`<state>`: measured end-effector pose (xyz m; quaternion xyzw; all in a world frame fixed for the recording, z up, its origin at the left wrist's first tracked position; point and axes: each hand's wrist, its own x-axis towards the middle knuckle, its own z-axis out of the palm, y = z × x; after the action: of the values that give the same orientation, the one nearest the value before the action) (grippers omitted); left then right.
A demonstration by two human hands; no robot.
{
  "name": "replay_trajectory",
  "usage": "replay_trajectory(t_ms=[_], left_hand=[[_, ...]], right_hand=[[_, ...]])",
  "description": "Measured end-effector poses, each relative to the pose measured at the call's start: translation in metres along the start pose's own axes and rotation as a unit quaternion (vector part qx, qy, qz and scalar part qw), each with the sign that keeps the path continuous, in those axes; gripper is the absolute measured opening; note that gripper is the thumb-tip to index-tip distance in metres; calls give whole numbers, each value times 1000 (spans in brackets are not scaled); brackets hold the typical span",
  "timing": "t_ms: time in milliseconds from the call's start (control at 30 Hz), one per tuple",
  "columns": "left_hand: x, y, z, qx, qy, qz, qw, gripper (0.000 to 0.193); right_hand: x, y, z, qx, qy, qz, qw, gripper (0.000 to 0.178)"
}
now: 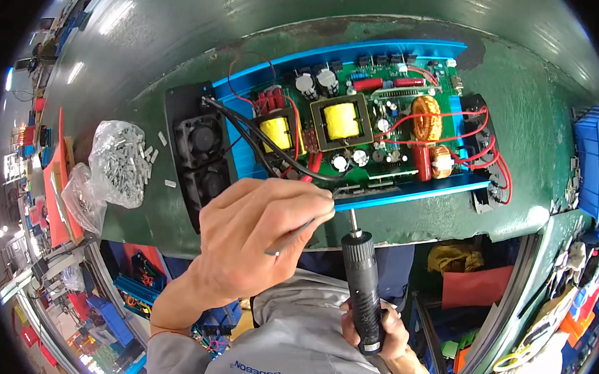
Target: Assembling an electronic device, specifically a power inverter, by connecting wires to a circuit board and securing the housing with screws.
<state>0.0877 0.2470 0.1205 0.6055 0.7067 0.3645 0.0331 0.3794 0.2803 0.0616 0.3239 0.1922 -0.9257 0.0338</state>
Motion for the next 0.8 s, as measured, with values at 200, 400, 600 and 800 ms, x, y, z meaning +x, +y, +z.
replay_trajectory(t_ms=[200, 400, 600, 800], left_hand=[[12, 17, -17, -127, 65, -42, 989, 17], [18, 15, -18, 116, -166, 10, 979, 35], [16, 12, -6, 178, -165, 51, 969, 33], [15, 11, 3, 155, -157, 24, 975, 33]], right_hand=[[-1, -11, 8, -78, 37, 12, 996, 90], [-1, 0, 1, -38, -1, -4, 999, 100], [-2, -1, 1, -23, -9, 28, 999, 106], [1, -4, 10, -97, 46, 0, 994, 103]])
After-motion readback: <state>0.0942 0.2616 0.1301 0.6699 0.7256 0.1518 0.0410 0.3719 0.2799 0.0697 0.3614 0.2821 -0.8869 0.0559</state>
